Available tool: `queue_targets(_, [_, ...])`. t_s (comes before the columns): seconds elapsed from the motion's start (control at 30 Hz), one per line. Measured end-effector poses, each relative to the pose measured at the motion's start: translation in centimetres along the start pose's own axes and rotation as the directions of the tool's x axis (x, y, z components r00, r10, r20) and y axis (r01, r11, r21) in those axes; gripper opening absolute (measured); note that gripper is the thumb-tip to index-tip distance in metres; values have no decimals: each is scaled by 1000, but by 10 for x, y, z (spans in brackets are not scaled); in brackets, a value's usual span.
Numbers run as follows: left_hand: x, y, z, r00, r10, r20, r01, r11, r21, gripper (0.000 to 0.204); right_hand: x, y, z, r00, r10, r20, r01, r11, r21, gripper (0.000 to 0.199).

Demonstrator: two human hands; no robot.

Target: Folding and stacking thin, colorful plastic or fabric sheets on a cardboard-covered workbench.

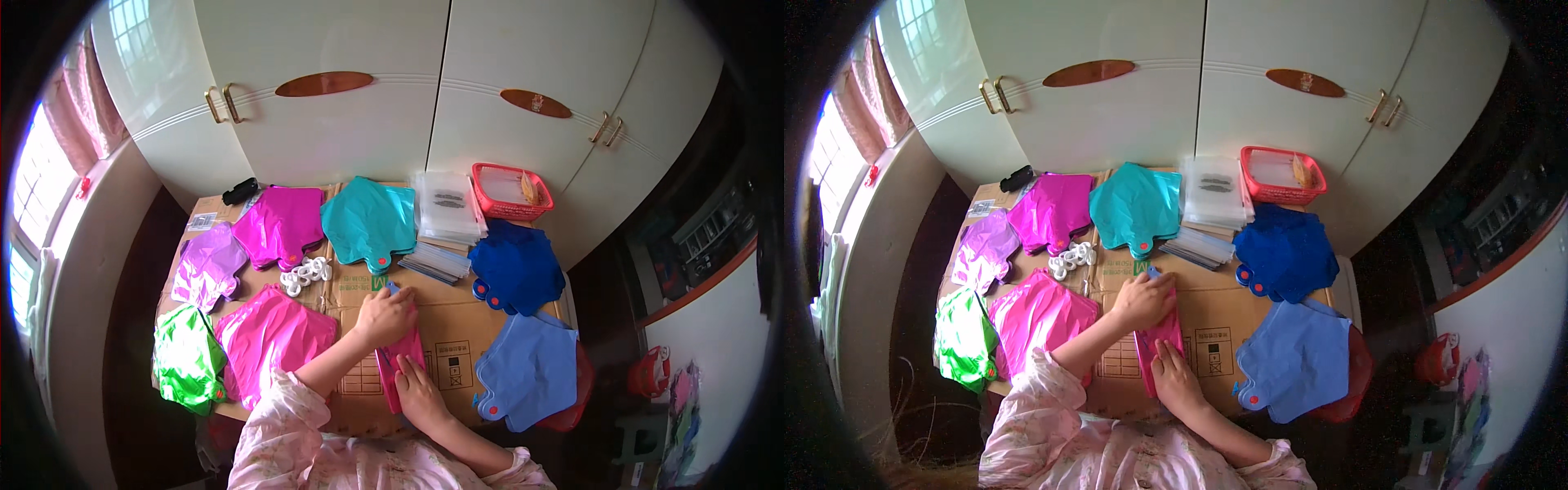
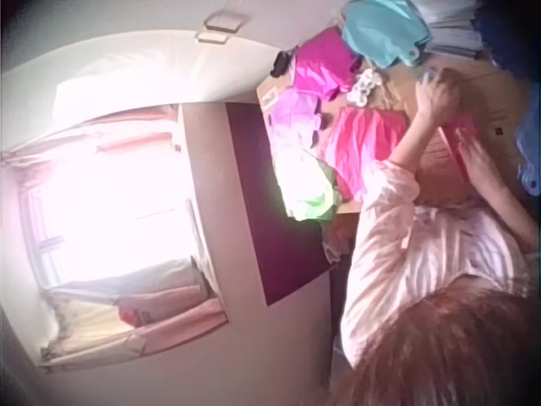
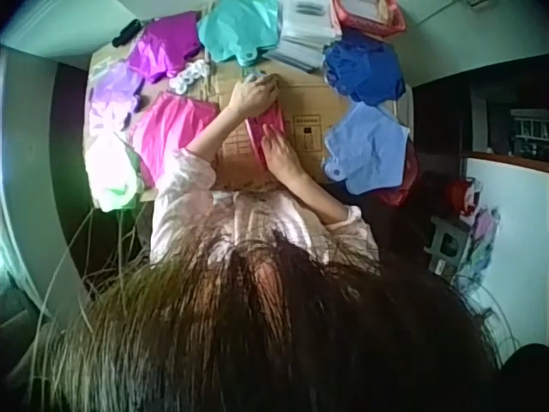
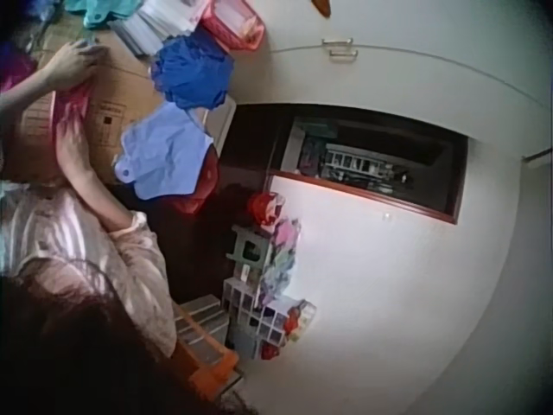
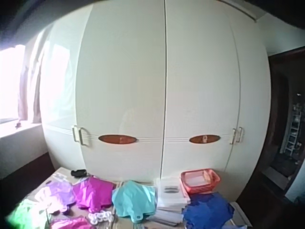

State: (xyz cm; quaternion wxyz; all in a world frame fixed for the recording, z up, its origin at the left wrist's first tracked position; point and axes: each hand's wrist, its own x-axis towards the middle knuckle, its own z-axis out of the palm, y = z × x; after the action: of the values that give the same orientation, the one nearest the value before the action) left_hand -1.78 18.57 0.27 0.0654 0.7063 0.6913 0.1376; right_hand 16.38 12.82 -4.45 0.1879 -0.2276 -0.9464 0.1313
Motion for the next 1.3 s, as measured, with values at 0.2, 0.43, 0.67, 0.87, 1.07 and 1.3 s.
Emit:
queue_targets(0.2, [-66, -6, -30, 999, 37, 14, -38, 994, 102, 41, 2, -2, -10, 1000, -23, 12, 23, 999, -24, 37])
queue_targets(0.43, [-126, 8, -8, 986, 162, -44, -149, 966, 211, 45, 5, -6, -18, 999, -3, 33, 5, 999, -53, 41])
queue_targets(0.67, [-93, -10, -9, 989, 120, -87, -92, 957, 275, 47, 5, -5, -18, 999, -7, 49, 10, 997, -72, 42])
queue_targets(0.87, [-75, -31, -4, 991, 94, -91, -65, 956, 285, 44, 7, -6, -20, 998, -17, 56, 22, 996, -87, 42])
queue_targets(1.07, [-60, -30, -6, 937, -348, 3, 299, 801, -519, 45, 7, -3, -15, 997, -21, 75, 26, 997, -68, 42])
queue_targets(1.3, [-63, -31, 12, 849, -487, 207, 444, 443, -779, 51, 8, -2, -15, 999, -31, 24, 31, 999, -21, 42])
